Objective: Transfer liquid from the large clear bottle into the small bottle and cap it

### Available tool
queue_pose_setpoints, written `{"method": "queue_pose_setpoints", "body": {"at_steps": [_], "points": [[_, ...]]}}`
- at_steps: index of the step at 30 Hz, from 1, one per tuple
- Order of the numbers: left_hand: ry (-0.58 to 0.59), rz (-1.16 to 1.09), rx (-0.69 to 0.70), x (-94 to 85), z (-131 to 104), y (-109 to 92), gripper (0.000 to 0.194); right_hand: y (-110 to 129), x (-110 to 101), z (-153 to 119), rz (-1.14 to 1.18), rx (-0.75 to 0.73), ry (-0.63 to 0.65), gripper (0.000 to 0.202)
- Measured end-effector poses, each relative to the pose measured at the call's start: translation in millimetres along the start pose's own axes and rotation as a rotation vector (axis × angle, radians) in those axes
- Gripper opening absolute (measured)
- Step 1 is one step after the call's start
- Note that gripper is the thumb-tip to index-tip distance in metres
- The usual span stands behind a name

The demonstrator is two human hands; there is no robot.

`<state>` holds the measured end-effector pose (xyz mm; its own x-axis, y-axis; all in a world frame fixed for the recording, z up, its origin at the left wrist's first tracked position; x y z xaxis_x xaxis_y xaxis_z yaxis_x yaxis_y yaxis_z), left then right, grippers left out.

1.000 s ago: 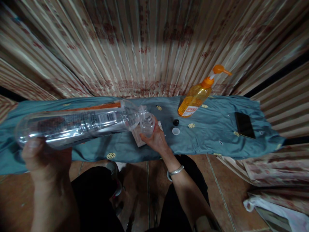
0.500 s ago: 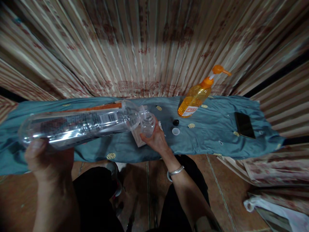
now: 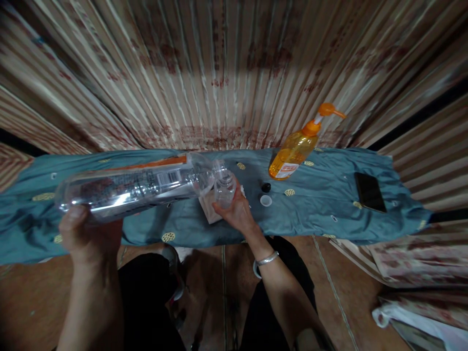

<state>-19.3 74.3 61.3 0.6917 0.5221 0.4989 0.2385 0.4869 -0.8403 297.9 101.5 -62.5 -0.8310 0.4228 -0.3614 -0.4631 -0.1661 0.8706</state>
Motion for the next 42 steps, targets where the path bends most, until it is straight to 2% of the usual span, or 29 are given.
{"method": "queue_pose_setpoints", "body": {"at_steps": [4, 12, 18, 26, 32, 42], "points": [[0.007, -0.006, -0.014, -1.6, -2.8, 4.6, 0.067, -3.5, 0.0, 0.0, -0.002, -0.009, -0.011, 0.091], [-0.013, -0.022, -0.093, -4.9, -7.5, 14.3, 0.081, -7.4, 0.2, 0.0, -0.001, -0.021, -0.037, 0.096], [0.024, 0.003, -0.088, -6.4, -9.9, 16.2, 0.072, -9.7, 2.1, 0.4, 0.013, -0.056, -0.038, 0.091], [0.044, 0.026, -0.189, -17.6, -14.5, 31.9, 0.056, -8.0, 5.7, -0.1, -0.03, -0.07, -0.033, 0.084], [0.001, 0.065, -0.3, -25.4, -18.7, 42.5, 0.059, -6.5, 6.7, -0.8, -0.032, -0.047, -0.047, 0.083], [-0.081, 0.027, -0.335, -30.0, -21.3, 57.9, 0.048, -8.7, 7.1, 0.8, -0.026, -0.023, -0.038, 0.088]]}}
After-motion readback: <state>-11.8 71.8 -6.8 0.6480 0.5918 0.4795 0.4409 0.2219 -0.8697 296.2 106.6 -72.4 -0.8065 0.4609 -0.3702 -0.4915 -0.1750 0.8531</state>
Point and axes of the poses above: each hand's wrist, its own z-axis towards the middle knuckle, its own x-axis out of the palm, y = z × x, the point moved 9 cm from there along z, towards the middle knuckle, and after that the axes turned 14 degrees about -y, right-handed, at the moved point
